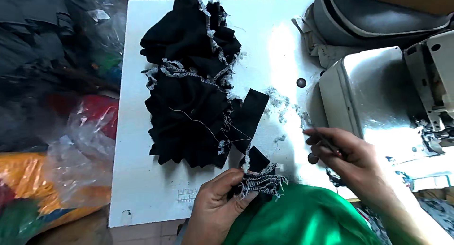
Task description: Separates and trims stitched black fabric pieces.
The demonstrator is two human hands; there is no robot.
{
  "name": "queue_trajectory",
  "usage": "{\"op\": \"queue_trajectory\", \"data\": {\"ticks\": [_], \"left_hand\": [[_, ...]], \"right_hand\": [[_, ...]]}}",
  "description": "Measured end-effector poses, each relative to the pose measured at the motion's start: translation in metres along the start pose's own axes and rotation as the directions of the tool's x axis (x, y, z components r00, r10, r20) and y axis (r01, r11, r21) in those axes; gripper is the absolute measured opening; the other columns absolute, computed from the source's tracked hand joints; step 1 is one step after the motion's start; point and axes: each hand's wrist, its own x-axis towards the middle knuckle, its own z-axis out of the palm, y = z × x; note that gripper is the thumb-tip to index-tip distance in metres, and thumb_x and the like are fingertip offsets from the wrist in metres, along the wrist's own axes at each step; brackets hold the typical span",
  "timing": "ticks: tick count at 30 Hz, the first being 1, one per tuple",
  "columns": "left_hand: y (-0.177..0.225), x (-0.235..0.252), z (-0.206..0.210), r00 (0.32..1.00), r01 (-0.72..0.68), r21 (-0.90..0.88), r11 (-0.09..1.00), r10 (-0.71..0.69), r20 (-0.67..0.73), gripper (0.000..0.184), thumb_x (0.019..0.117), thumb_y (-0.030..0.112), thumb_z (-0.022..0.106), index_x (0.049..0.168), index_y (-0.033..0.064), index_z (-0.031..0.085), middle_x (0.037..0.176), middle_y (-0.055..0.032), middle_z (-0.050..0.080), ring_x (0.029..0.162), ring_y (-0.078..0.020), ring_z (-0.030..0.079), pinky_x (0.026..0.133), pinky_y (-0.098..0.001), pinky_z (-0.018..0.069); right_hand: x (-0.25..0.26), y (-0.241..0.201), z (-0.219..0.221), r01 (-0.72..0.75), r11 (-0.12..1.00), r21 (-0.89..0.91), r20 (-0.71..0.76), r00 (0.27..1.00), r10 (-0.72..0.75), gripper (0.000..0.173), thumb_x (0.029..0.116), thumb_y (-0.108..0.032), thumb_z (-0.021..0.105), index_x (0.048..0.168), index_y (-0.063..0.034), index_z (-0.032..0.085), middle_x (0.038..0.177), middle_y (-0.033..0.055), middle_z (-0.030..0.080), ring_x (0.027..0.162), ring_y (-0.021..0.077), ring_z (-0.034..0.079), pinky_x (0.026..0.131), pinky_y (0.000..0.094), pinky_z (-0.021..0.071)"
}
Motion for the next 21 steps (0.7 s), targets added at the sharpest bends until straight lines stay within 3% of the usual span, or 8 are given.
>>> {"op": "queue_trajectory", "data": {"ticks": [2, 3, 4, 6, 7, 10, 13, 21], "left_hand": [[0.001, 0.001, -0.001, 1.0, 0.015, -0.04, 0.999, -0.015, -0.01, 0.021, 0.0949, 0.031, 0.068, 0.114, 0.0303, 0.076, 0.109, 0.0202, 0.073, 0.1, 0.0082, 0.066, 0.089, -0.0121, 0.0546], [0.002, 0.002, -0.002, 1.0, 0.014, -0.045, 0.999, -0.015, -0.009, 0.021, 0.095, 0.031, 0.068, 0.114, 0.031, 0.076, 0.109, 0.0209, 0.073, 0.1, 0.0087, 0.066, 0.089, -0.0116, 0.0541], [0.002, 0.003, -0.003, 1.0, 0.01, -0.045, 0.999, -0.01, -0.006, 0.021, 0.0951, 0.031, 0.067, 0.115, 0.032, 0.075, 0.109, 0.0217, 0.073, 0.1, 0.0093, 0.066, 0.089, -0.0111, 0.0538], [0.002, 0.004, -0.005, 1.0, 0.005, -0.053, 0.999, -0.004, 0.015, 0.022, 0.0955, 0.031, 0.067, 0.116, 0.033, 0.075, 0.109, 0.022, 0.073, 0.1, 0.0097, 0.065, 0.09, -0.0106, 0.0533], [0.002, 0.005, -0.005, 1.0, 0.009, -0.061, 0.998, -0.007, 0.026, 0.022, 0.0957, 0.032, 0.067, 0.116, 0.0333, 0.075, 0.109, 0.0222, 0.073, 0.1, 0.01, 0.065, 0.089, -0.0106, 0.0531], [0.004, 0.005, -0.006, 0.999, 0.031, -0.094, 0.995, -0.027, 0.042, 0.023, 0.0951, 0.031, 0.067, 0.116, 0.0331, 0.075, 0.11, 0.0217, 0.073, 0.101, 0.0093, 0.066, 0.09, -0.011, 0.0534], [0.004, 0.005, -0.006, 0.998, 0.029, -0.108, 0.994, -0.023, 0.054, 0.023, 0.0954, 0.03, 0.067, 0.116, 0.0325, 0.076, 0.11, 0.0216, 0.073, 0.102, 0.0094, 0.065, 0.09, -0.011, 0.0529], [0.001, 0.006, -0.003, 0.989, 0.026, -0.126, 0.992, -0.007, 0.147, 0.022, 0.0971, 0.027, 0.066, 0.117, 0.0275, 0.075, 0.111, 0.0196, 0.073, 0.103, 0.009, 0.065, 0.091, -0.0109, 0.0521]], "right_hand": [[-0.007, -0.001, -0.004, -0.079, 0.99, 0.117, 0.006, 0.997, 0.079, 0.024, 0.0977, -0.026, 0.058, 0.117, -0.017, 0.07, 0.088, -0.0101, 0.068, 0.068, -0.0041, 0.061, 0.058, 0.0137, 0.0519], [-0.013, -0.003, -0.005, -0.11, 0.967, 0.232, 0.097, 0.991, 0.09, 0.026, 0.1023, -0.036, 0.056, 0.115, -0.0179, 0.069, 0.082, -0.0114, 0.066, 0.063, -0.006, 0.058, 0.054, 0.0119, 0.0488], [-0.019, -0.007, -0.006, -0.167, 0.921, 0.351, 0.244, 0.966, 0.082, 0.039, 0.104, -0.048, 0.051, 0.116, -0.016, 0.069, 0.079, -0.0117, 0.064, 0.062, -0.0079, 0.055, 0.054, 0.0105, 0.0463], [-0.025, -0.013, -0.004, -0.324, 0.816, 0.478, 0.524, 0.851, 0.03, 0.065, 0.101, -0.065, 0.037, 0.121, -0.0101, 0.066, 0.079, -0.0098, 0.06, 0.063, -0.0076, 0.052, 0.055, 0.0114, 0.0439], [-0.026, -0.014, -0.002, -0.39, 0.779, 0.491, 0.603, 0.797, 0.018, 0.069, 0.1015, -0.067, 0.033, 0.121, -0.0094, 0.065, 0.079, -0.0097, 0.059, 0.064, -0.0067, 0.051, 0.056, 0.0121, 0.0435], [-0.025, -0.013, 0.001, -0.491, 0.73, 0.475, 0.668, 0.741, 0.064, 0.053, 0.1064, -0.057, 0.035, 0.118, -0.0137, 0.064, 0.073, -0.0144, 0.055, 0.06, -0.0081, 0.049, 0.052, 0.01, 0.04], [-0.022, -0.013, 0.002, -0.493, 0.762, 0.421, 0.673, 0.732, 0.101, 0.05, 0.1069, -0.053, 0.038, 0.118, -0.0135, 0.066, 0.069, -0.0147, 0.051, 0.056, -0.0081, 0.045, 0.05, 0.0107, 0.0373], [-0.013, -0.018, 0.014, -0.414, 0.774, 0.479, 0.551, 0.828, 0.102, 0.036, 0.1071, -0.042, 0.045, 0.106, -0.0132, 0.066, 0.068, -0.0153, 0.051, 0.056, -0.0103, 0.044, 0.051, 0.0086, 0.0365]]}}
